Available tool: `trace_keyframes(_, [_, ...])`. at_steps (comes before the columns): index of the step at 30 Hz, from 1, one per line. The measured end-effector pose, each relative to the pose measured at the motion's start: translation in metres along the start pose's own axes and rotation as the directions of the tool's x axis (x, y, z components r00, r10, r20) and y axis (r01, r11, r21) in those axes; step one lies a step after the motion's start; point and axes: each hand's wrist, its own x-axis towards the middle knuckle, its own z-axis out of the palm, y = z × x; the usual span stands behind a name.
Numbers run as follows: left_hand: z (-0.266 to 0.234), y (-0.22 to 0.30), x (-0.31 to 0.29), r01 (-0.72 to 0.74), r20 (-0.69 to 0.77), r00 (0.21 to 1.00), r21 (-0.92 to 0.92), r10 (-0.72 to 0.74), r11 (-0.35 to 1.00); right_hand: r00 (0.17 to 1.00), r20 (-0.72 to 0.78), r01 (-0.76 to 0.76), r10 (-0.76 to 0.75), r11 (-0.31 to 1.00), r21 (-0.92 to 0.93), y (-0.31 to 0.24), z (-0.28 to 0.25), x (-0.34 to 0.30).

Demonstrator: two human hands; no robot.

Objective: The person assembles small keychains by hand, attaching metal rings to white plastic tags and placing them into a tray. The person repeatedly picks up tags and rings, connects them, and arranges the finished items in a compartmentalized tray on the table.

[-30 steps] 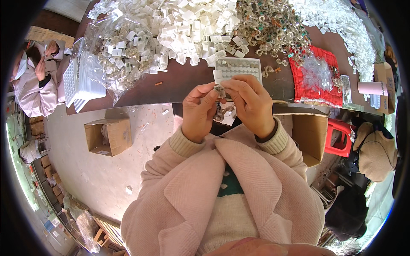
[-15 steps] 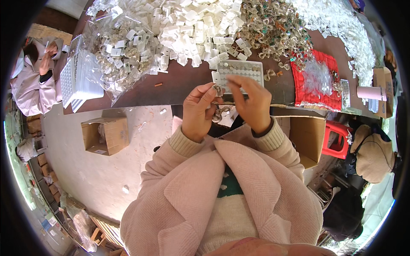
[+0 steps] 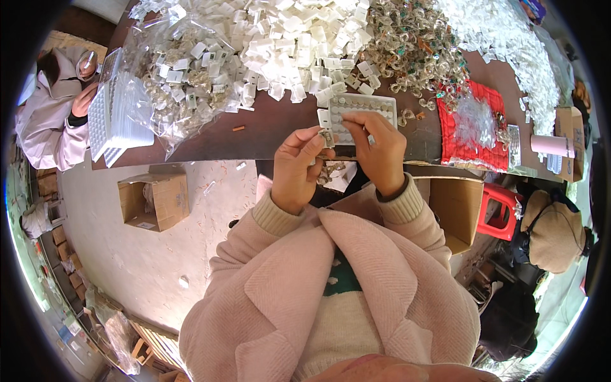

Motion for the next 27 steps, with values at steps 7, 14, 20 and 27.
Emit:
trace_keyframes(7, [0.005,0.0,-0.008,-0.02,0.07,0.997,0.022,0.019,1.0,0.992,0.055,0.114,-0.116,0.993,0.034,-0.032,-0.014,-0.005])
trace_keyframes(14, [0.0,-0.002,-0.014,0.069,0.056,0.996,0.013,-0.069,0.998,0.981,0.121,0.138,-0.154,0.982,0.13,-0.029,-0.023,-0.01])
trace_keyframes(20, [0.013,-0.003,-0.018,0.048,-0.036,0.998,-0.057,-0.05,0.997,0.985,0.074,0.141,-0.155,0.977,0.158,-0.037,-0.027,-0.022])
trace_keyframes(27, [0.019,-0.002,-0.023,0.176,0.13,0.977,-0.042,-0.169,0.984,0.784,0.439,-0.617,0.438,0.475,0.628,-0.025,-0.028,-0.012])
